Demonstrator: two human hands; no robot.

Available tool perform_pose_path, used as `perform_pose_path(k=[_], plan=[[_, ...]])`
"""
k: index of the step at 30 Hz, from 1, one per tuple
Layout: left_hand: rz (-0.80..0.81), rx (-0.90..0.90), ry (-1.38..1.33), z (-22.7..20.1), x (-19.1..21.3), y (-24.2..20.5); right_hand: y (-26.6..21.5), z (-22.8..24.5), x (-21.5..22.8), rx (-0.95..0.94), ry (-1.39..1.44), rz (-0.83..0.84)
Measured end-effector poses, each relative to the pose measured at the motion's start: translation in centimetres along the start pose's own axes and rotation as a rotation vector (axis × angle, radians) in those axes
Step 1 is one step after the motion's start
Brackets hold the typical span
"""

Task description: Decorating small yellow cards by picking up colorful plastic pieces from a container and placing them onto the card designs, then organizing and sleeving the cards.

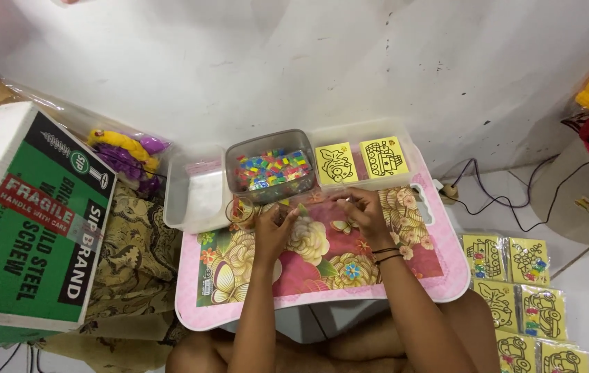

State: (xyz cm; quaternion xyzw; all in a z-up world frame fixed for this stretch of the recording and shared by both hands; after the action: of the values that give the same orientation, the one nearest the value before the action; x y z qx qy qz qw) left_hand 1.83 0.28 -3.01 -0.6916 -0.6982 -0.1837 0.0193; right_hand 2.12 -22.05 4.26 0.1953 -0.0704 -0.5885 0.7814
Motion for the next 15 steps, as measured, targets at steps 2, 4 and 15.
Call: perform_pose_path(k=[2, 4, 15], plan=[[0.014, 0.004, -0.016, -1.8, 0.0, -0.3, 0.2, 0.3, -0.2, -0.026, 0.025, -0.014], [0.027, 0.01, -0.033, -3.0, 0.0, -0.5, 0.4, 0.0, -0.2, -0.053, 0.051, -0.028], [0.138, 0.08, 0.0, -3.3, -0.1, -0.6, 0.8, -2.1, 0.5, -0.192, -0.01, -0.098]])
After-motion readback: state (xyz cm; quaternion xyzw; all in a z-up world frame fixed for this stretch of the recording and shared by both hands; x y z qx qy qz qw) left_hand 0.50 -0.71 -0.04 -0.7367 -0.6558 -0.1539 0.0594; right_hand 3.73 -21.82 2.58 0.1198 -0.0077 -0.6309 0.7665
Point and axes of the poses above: each hand's wrist, its own y-axis towards the middle knuckle, its own x-axis out of the back of the hand, z = x × y, the point moved 2 cm from there along y, towards the middle knuckle, and after that the axes turned 9 degrees about z, right-handed, at the moved point
